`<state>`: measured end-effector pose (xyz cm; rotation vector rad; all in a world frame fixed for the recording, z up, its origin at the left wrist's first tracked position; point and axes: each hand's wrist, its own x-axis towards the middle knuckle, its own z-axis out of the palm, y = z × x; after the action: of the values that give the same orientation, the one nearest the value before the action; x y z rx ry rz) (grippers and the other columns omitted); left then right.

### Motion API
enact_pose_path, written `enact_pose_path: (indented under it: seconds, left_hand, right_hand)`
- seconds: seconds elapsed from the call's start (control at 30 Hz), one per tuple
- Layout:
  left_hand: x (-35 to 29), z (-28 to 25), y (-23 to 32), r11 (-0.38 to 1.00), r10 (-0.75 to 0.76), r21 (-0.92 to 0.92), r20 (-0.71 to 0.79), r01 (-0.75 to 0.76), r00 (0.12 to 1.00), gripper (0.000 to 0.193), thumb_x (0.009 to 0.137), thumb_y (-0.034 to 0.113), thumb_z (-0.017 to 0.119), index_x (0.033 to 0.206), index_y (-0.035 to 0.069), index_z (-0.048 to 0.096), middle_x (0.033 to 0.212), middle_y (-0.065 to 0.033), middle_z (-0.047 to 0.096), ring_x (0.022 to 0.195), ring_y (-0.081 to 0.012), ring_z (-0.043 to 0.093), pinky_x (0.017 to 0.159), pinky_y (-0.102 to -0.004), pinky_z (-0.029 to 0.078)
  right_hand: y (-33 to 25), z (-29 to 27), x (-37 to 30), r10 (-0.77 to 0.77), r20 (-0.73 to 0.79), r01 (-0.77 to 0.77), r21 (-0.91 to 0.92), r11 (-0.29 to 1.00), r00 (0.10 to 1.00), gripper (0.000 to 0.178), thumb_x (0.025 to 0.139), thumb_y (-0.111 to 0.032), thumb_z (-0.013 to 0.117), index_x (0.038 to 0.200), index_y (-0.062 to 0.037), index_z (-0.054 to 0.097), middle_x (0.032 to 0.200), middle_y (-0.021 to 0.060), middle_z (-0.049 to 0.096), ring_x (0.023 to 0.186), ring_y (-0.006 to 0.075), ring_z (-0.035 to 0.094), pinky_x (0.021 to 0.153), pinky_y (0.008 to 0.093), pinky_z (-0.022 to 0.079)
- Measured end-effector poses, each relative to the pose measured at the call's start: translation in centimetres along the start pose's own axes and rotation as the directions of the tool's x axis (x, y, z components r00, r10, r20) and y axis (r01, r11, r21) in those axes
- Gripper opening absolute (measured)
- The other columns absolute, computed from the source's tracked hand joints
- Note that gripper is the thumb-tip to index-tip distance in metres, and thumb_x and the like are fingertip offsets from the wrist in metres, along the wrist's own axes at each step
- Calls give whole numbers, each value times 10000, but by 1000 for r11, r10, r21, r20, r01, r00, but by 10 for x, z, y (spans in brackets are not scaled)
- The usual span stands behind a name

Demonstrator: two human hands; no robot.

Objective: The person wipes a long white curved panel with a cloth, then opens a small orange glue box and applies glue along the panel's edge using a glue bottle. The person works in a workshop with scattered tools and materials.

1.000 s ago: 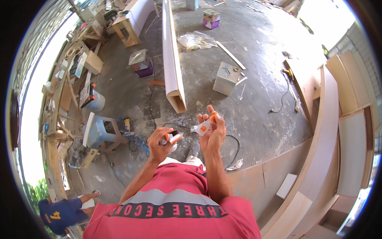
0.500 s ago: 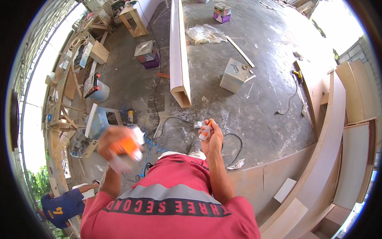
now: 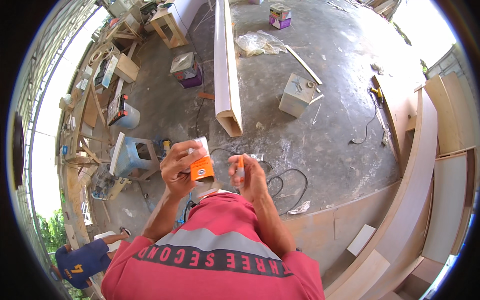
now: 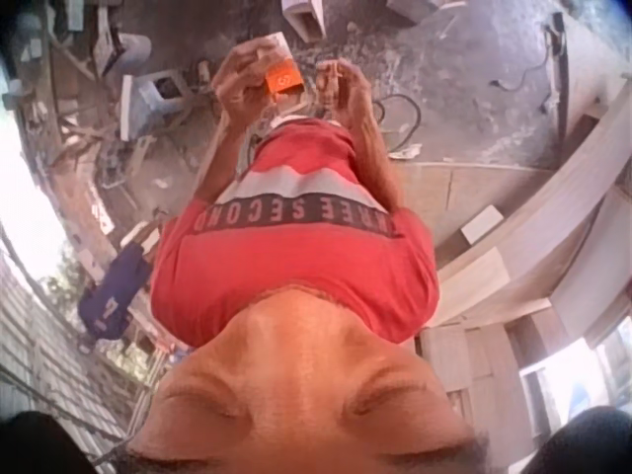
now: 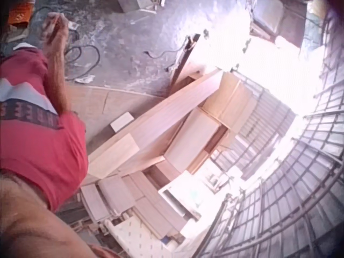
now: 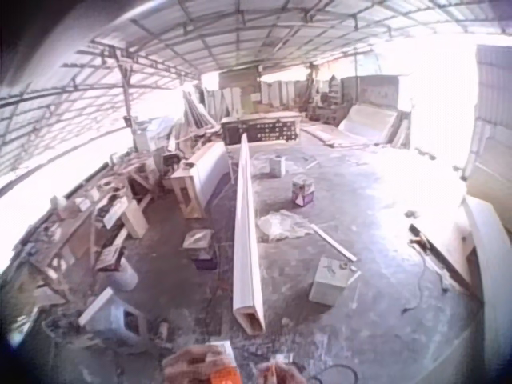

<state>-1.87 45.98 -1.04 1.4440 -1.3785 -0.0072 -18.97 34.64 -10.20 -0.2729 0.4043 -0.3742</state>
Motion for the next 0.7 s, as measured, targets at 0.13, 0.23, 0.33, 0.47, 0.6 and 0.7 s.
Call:
enact_pose_path:
  seconds: [0.13,0.23,0.33,0.47,0.6,0.7]
  left_hand:
    - [20,-10,-22,830,367,431,55,-354,929,472,706,-10,802,1132,192,789,1191,-109,628,872,-194,678,680,-291,595]
    - [42,-19,-23,629,607,501,161,-595,778,377,775,169,817,1144,238,784,1214,-53,627,690,-79,608,663,-268,495]
    - [59,-22,-25,504,718,451,256,-737,647,357,766,194,832,1117,244,792,1200,-24,598,747,-88,615,654,-259,486]
    - [80,-33,-22,447,747,387,335,-807,574,343,776,206,829,1114,251,791,1202,-24,586,758,-100,628,673,-266,496]
    - [91,-30,-27,502,760,372,240,-781,603,303,817,195,785,1115,246,794,1182,-19,615,670,-74,585,660,-238,451]
    - [89,-25,-35,529,748,373,220,-762,627,292,816,212,777,1105,251,795,1189,-20,632,667,-75,591,685,-232,454]
  right_hand:
    - [-6,57,-16,-18,-56,21,56,998,998,411,1023,-399,460,1138,-39,623,873,69,639,656,147,560,559,287,448]
    - [-5,73,-11,-35,-39,36,31,999,999,376,1031,-398,453,1146,-74,606,918,58,612,747,167,591,577,314,462]
    - [0,79,3,13,65,-18,80,997,998,355,1039,-386,454,1107,-65,590,899,61,608,708,182,588,556,314,461]
    - [1,88,10,-45,35,42,100,994,998,360,1039,-377,466,1071,-41,590,868,88,611,647,197,581,522,311,451]
    - [2,80,15,-119,50,115,83,990,992,366,1035,-367,476,1052,-21,595,842,116,621,595,202,569,514,313,452]
    - [-3,79,20,-145,67,140,71,988,987,367,1032,-359,477,1050,-12,596,825,125,629,565,202,560,522,315,457]
